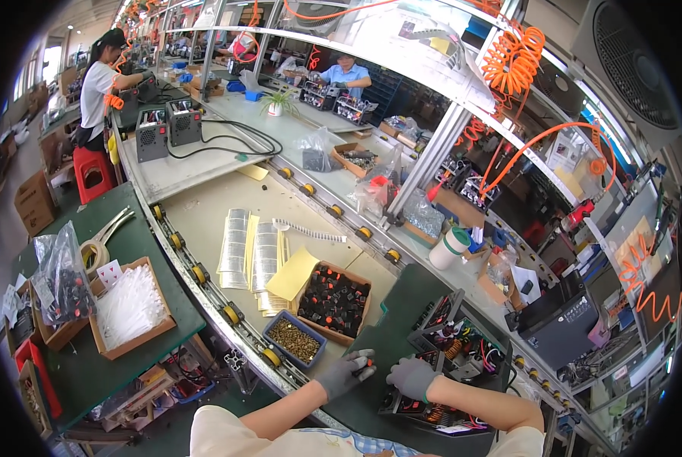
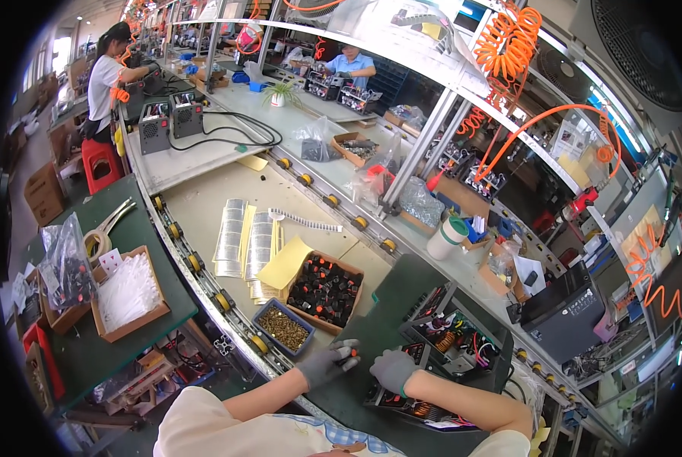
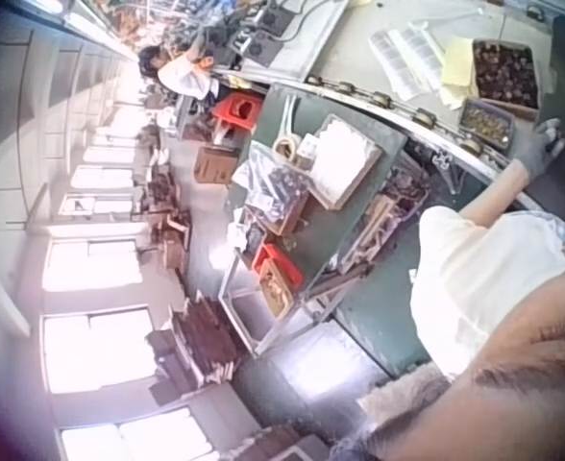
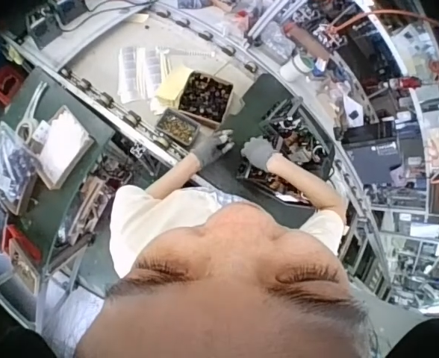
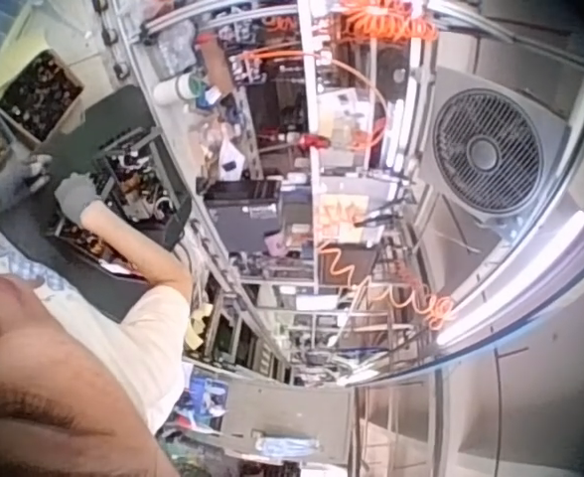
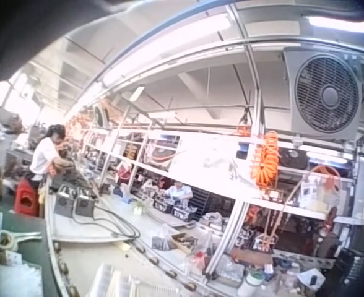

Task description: Assembling and inspecting electronic components and power supply units on an industrial assembly line.

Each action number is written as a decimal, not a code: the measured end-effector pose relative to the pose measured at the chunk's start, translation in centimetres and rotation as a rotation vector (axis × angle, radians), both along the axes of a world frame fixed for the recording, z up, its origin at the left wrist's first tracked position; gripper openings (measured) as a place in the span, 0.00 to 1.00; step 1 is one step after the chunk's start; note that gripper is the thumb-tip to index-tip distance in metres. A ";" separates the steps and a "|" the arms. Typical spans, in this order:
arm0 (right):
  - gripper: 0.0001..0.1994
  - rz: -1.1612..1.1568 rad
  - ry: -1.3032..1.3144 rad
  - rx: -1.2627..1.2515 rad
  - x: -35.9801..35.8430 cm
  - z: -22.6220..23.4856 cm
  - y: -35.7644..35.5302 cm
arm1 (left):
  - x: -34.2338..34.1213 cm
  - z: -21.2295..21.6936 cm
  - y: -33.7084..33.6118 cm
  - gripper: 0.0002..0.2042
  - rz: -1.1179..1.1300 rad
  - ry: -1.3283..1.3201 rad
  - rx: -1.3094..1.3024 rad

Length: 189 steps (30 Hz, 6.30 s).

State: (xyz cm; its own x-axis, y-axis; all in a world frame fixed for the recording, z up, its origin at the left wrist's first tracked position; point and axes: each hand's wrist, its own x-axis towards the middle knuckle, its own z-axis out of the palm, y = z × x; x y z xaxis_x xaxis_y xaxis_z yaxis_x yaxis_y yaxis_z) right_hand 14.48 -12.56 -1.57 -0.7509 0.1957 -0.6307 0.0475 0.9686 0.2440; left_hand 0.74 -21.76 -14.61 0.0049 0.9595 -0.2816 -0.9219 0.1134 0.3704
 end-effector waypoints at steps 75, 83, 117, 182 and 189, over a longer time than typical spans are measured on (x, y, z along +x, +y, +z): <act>0.14 -0.706 1.375 0.258 17.9 1.5 18.5 | -1.1 1.3 19.4 0.15 -0.248 0.337 0.297; 0.15 -0.520 0.905 -0.045 9.2 1.8 19.2 | -2.7 2.6 19.2 0.15 -0.231 0.224 0.245; 0.09 -0.944 1.406 0.531 23.5 -1.4 20.4 | -0.9 2.6 20.3 0.14 -0.440 0.054 0.240; 0.19 -1.253 1.404 0.553 25.0 -2.9 21.4 | 0.3 1.4 19.2 0.13 -0.542 0.523 0.313; 0.19 -1.196 1.453 0.586 23.7 -2.4 20.9 | -0.3 1.7 19.6 0.14 -0.572 0.631 0.387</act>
